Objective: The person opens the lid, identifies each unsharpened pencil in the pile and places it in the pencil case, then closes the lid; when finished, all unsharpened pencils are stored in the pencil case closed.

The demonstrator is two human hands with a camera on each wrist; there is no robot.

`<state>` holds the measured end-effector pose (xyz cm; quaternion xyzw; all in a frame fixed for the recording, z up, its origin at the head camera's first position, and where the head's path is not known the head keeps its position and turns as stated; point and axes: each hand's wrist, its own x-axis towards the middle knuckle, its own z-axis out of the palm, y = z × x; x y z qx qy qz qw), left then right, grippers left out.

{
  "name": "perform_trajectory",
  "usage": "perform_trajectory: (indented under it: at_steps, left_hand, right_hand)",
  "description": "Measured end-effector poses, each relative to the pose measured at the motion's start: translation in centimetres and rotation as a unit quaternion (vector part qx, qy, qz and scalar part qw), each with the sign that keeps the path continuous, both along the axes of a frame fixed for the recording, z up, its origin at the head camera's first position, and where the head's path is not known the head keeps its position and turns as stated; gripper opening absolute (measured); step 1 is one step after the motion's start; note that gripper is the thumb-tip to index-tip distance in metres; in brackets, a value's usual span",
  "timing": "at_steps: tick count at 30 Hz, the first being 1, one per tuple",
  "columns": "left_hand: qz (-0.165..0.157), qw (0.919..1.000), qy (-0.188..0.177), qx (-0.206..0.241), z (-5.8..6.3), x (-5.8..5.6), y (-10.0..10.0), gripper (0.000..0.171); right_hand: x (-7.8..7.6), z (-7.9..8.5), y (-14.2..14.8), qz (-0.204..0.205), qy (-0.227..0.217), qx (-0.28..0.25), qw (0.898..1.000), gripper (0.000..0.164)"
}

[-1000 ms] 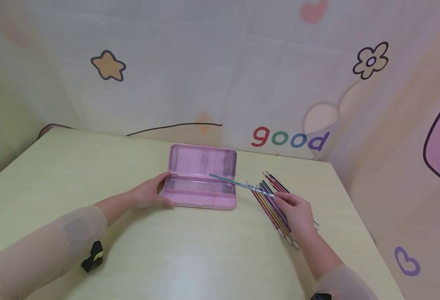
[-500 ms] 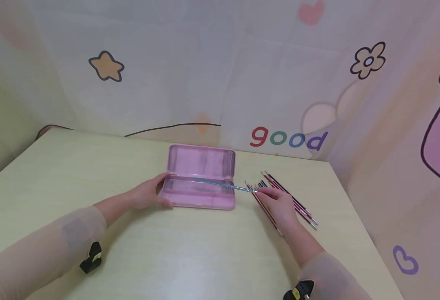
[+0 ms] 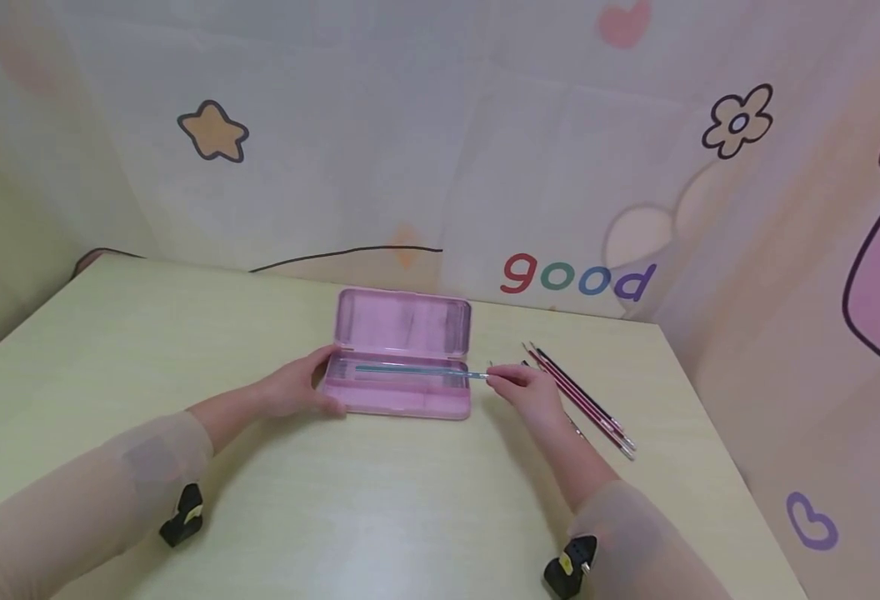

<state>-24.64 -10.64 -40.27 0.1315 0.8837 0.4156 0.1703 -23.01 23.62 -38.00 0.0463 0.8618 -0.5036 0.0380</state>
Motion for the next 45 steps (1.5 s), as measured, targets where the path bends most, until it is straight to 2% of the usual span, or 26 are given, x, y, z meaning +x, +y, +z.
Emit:
perform_trajectory:
  at_steps: [4,10,21,29,40,45]
  left_hand:
    - [-0.004,1.0000,0.000,0.000,-0.1,0.0,0.0,0.107]
    - [-0.002,0.9999,0.010,-0.004,0.0,0.0,0.0,0.107]
    - [-0.006,0.9999,0.011,-0.002,0.3,0.0,-0.2,0.107]
    - [-0.008,0.9999,0.006,0.005,0.2,0.1,0.0,0.107]
    - [-0.009,0.9999,0.006,0.011,-0.1,0.0,-0.2,0.109]
    - [-0.011,0.9998,0.008,0.013,0.0,0.0,-0.1,0.109]
  right_hand:
    - [-0.4,-0.1,-0.7,0.010,-0.011,0.002,1.000,0.038]
    - [-1.0,-0.3,-1.8,0.023,-0.006,-0.014,1.000,0.033]
    - [-1.5,-0.3,-3.4,0.009,-0.024,-0.044,0.999,0.027]
    - [-1.7,-0.7,-3.7,0.020,-0.017,-0.050,0.998,0.026]
    - [-1.9,-1.0,-3.7,0.014,-0.024,-0.063,0.998,0.024]
    - [-1.9,-1.0,-3.8,0.004,-0.023,-0.053,0.998,0.023]
